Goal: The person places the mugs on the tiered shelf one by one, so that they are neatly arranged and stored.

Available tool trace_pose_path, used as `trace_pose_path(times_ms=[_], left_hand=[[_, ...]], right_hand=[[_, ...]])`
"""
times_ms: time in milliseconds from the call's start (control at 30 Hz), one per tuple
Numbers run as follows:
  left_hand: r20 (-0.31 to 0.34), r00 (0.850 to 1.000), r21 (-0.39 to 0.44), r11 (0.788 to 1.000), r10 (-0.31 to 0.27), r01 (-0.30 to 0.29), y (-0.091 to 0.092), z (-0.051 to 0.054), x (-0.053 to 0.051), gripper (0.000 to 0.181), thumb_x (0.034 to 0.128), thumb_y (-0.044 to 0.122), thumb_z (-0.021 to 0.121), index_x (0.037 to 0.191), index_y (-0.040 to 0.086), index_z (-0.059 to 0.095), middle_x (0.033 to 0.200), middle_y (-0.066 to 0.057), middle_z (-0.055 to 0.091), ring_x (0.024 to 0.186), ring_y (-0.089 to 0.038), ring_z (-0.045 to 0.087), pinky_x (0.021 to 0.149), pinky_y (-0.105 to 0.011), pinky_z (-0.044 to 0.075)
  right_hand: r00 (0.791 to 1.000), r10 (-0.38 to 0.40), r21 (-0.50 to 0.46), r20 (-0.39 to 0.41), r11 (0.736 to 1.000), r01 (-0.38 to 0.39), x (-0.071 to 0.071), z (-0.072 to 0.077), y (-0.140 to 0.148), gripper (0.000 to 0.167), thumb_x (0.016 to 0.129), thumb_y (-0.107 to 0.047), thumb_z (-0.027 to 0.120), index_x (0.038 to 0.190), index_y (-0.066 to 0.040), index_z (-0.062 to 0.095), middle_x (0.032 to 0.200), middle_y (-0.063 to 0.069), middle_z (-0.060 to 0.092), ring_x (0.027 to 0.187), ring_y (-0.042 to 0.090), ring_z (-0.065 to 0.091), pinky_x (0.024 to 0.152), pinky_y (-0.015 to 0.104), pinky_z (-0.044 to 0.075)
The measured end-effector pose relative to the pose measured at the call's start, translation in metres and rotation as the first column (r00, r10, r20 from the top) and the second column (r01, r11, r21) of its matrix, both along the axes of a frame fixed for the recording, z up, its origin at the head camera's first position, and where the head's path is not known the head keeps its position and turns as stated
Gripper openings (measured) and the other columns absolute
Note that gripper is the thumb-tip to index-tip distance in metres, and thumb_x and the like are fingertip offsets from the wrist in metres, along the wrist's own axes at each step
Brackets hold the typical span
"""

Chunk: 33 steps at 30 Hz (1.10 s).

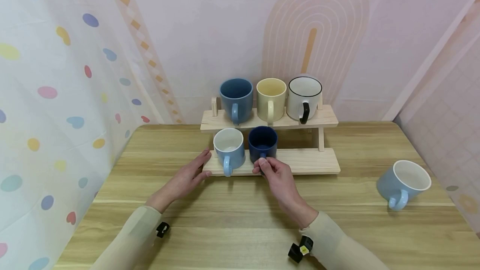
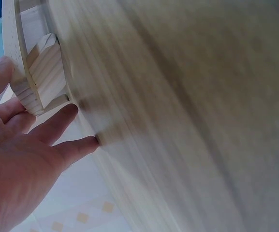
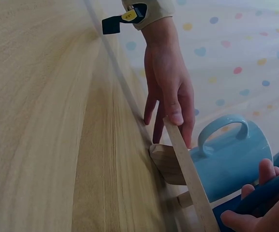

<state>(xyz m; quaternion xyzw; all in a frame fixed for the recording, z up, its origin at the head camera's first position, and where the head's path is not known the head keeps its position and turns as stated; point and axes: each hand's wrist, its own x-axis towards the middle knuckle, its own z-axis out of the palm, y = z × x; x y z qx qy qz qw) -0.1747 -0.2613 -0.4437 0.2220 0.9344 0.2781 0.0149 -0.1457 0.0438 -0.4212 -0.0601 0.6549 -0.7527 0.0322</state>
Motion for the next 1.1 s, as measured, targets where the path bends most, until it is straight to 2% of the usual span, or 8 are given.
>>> trace_pose_path(times_ms=[233,533,667,867,967,1100], left_hand=[[0.003,1.0,-0.001,1.0,0.003,-0.003,0.001,0.001,0.0,0.064,0.1063,0.022,0.06,0.158,-0.005,0.034,0.167,-0.022,0.026,0.149,-0.043,0.033,0.118,-0.059,0.032],[-0.004,1.0,0.003,1.0,0.001,-0.001,0.001,0.0,0.0,0.064,0.1055,0.021,0.062,0.157,-0.006,0.036,0.166,-0.023,0.027,0.149,-0.043,0.033,0.118,-0.058,0.032],[-0.01,1.0,0.002,1.0,-0.004,0.004,0.002,0.0,0.0,0.064,0.1055,0.021,0.062,0.157,-0.006,0.036,0.166,-0.024,0.027,0.149,-0.043,0.034,0.118,-0.058,0.032],[-0.038,0.999,0.007,1.0,-0.014,0.015,0.003,-0.001,0.0,0.063,0.1055,0.021,0.062,0.155,-0.008,0.037,0.164,-0.027,0.029,0.146,-0.047,0.036,0.116,-0.062,0.034],[-0.025,1.0,0.014,1.0,-0.004,0.004,0.002,0.0,0.0,0.063,0.1053,0.02,0.062,0.155,-0.008,0.037,0.164,-0.027,0.029,0.147,-0.046,0.035,0.116,-0.062,0.033],[-0.003,1.0,0.011,1.0,0.002,-0.002,0.002,0.0,-0.001,0.063,0.1055,0.02,0.062,0.156,-0.008,0.036,0.166,-0.025,0.027,0.149,-0.045,0.033,0.118,-0.06,0.031]], right_hand=[[1.0,-0.011,0.013,0.006,1.0,0.011,-0.001,0.0,0.0,0.03,0.109,-0.016,0.054,0.104,0.009,0.069,0.089,0.012,0.072,0.091,0.016,0.068,0.098,0.028,0.054],[1.0,0.003,0.034,0.008,0.999,-0.003,-0.003,-0.001,0.003,0.033,0.109,-0.018,0.056,0.109,0.014,0.067,0.087,0.01,0.073,0.091,0.015,0.069,0.096,0.027,0.055],[1.0,0.01,0.048,0.009,0.999,-0.011,-0.003,-0.001,0.005,0.036,0.109,-0.021,0.056,0.111,0.013,0.068,0.089,0.011,0.074,0.094,0.016,0.069,0.098,0.03,0.055],[1.0,0.026,0.098,-0.001,0.995,-0.025,-0.001,0.0,0.01,0.033,0.109,-0.022,0.055,0.113,0.009,0.069,0.104,0.015,0.075,0.111,0.022,0.067,0.102,0.036,0.053],[1.0,0.029,0.128,-0.008,0.991,-0.028,0.001,0.001,0.014,0.03,0.109,-0.02,0.056,0.117,0.006,0.068,0.114,0.02,0.074,0.116,0.026,0.065,0.103,0.037,0.053],[1.0,0.008,0.198,-0.03,0.98,-0.002,0.005,0.004,0.025,0.032,0.108,-0.02,0.058,0.129,0.004,0.064,0.126,0.019,0.07,0.12,0.028,0.064,0.103,0.037,0.052]])
